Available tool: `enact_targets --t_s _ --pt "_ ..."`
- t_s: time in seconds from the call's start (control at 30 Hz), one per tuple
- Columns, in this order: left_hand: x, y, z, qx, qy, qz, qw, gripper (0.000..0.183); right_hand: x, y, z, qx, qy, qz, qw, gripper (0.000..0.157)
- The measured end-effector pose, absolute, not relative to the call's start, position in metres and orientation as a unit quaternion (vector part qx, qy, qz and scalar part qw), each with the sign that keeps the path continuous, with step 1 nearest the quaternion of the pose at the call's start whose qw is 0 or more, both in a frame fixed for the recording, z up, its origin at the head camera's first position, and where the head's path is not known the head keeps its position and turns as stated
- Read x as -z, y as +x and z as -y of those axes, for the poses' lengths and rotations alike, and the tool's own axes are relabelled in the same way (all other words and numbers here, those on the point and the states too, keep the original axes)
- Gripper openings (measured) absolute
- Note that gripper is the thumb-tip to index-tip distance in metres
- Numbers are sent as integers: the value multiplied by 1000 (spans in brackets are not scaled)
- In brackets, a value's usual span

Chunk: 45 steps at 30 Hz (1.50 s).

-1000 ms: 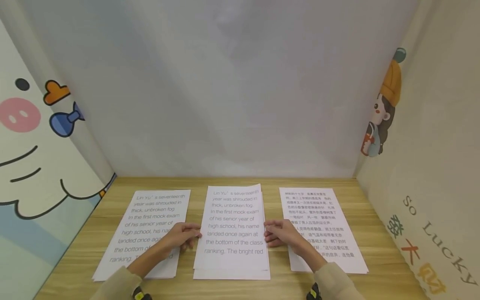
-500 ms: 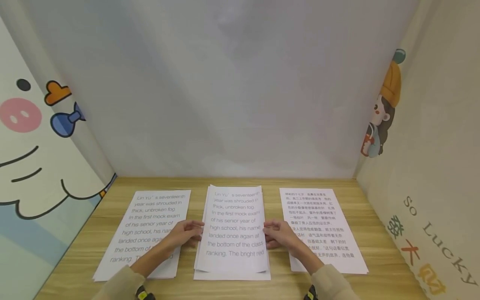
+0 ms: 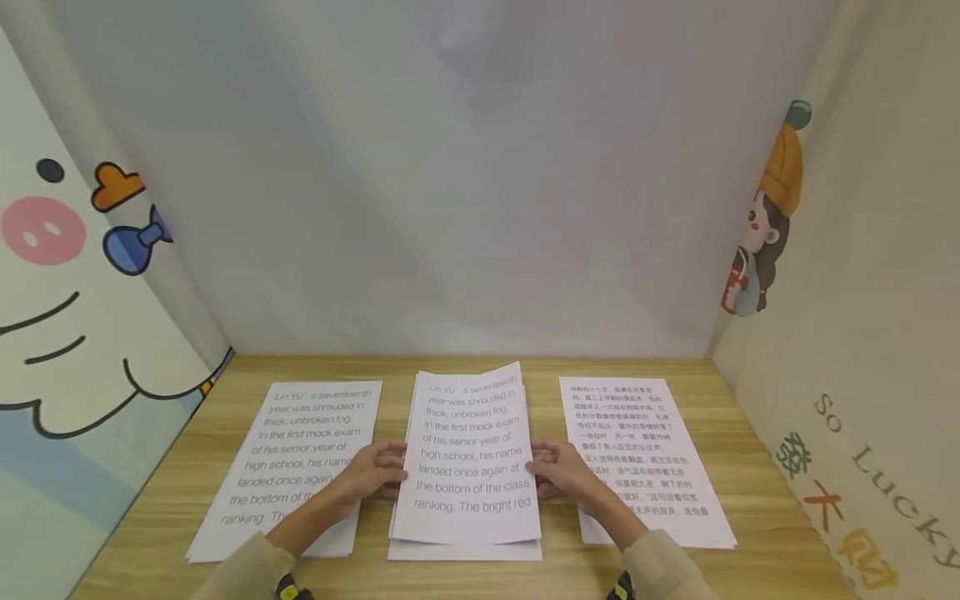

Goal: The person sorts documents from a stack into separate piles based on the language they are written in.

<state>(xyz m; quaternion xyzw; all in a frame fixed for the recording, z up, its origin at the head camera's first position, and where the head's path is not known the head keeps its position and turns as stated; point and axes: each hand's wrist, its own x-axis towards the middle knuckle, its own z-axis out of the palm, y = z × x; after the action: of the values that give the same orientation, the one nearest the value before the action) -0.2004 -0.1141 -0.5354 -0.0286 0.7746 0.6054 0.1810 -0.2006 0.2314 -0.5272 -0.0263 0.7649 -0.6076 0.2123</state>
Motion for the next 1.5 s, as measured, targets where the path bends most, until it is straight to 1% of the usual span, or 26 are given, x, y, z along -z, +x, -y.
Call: enact_targets --t_s 0.23,0.47,0.67,0.83,1.0,1.2,1.5 --pt "533 -195 117 -614 -23 -768 179 57 523 -201 -229 607 -31 -769 199 62" --pt "536 -193 123 -622 -33 -768 153 53 522 -200 -223 611 -13 -769 185 60" --pt "533 -190 132 -617 -50 -773 140 52 518 -198 -215 624 -20 -758 189 59" --pt "528 -189 144 -614 -61 -777 127 51 516 -197 -204 630 -20 -753 188 58" --pt "523 -190 155 -611 -69 -779 121 51 519 -197 -189 642 1 -748 169 54" --pt "519 -190 169 -609 -75 -782 111 47 527 -197 -170 668 7 -727 155 52" --pt "522 -187 194 -608 -90 -781 106 48 532 -200 -147 688 -17 -703 180 52"
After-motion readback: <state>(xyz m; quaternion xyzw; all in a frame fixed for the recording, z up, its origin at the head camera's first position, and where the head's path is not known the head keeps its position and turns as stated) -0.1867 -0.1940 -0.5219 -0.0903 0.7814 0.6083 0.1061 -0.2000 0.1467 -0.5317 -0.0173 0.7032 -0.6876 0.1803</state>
